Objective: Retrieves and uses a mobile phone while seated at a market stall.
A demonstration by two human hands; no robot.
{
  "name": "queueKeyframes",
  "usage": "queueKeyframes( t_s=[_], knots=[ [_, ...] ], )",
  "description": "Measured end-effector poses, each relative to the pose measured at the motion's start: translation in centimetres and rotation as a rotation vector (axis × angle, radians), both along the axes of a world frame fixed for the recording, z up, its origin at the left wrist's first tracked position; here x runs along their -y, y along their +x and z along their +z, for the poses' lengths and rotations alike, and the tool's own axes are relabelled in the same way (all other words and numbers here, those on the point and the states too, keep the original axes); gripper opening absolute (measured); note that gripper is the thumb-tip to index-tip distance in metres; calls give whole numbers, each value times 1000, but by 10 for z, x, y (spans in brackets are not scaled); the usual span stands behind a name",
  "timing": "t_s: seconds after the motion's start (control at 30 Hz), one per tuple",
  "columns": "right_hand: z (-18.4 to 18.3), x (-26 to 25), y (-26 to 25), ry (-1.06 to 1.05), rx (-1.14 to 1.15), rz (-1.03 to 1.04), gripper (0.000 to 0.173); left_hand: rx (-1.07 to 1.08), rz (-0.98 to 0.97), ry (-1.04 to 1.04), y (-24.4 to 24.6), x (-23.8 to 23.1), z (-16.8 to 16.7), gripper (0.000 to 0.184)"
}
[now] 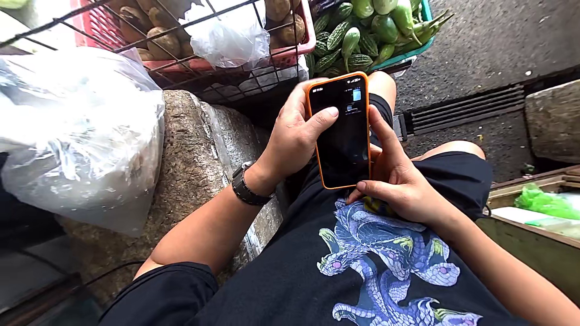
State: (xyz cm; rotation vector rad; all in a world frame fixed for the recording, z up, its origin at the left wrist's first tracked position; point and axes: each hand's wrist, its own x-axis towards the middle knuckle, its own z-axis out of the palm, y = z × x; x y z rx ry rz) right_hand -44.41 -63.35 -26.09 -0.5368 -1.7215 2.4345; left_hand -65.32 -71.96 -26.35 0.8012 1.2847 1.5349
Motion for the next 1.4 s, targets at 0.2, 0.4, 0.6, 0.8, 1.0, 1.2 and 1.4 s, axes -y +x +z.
queueKeyframes(
  t_s=[0.2, 0.4, 0.6, 0.8, 1.0, 1.2, 1.4],
  knots=[
    [-1, 1, -7, 55, 26, 74, 103, -30, 144, 8, -4, -1, 0, 34],
    [-2, 0, -7, 51, 33, 81, 102, -41, 180, -38, -3, -3, 0, 24],
    [-5, -2, -9, 43, 101, 47, 109, -3, 97, 3, -7, -2, -2, 39],
    [-4, -1, -11, 111, 183, -4, 97, -28, 87, 7, -8, -1, -4, 46],
    [-3, -1, -9, 13, 174, -32, 74, 30, 51, -4, -8, -2, -2, 47],
    [-2, -3, -7, 25, 138, 2, 87, -18, 57, -55, -6, -3, 1, 39],
    [0, -1, -8, 72, 127, 30, 89, -27, 133, -49, -5, -4, 1, 26]
  ],
)
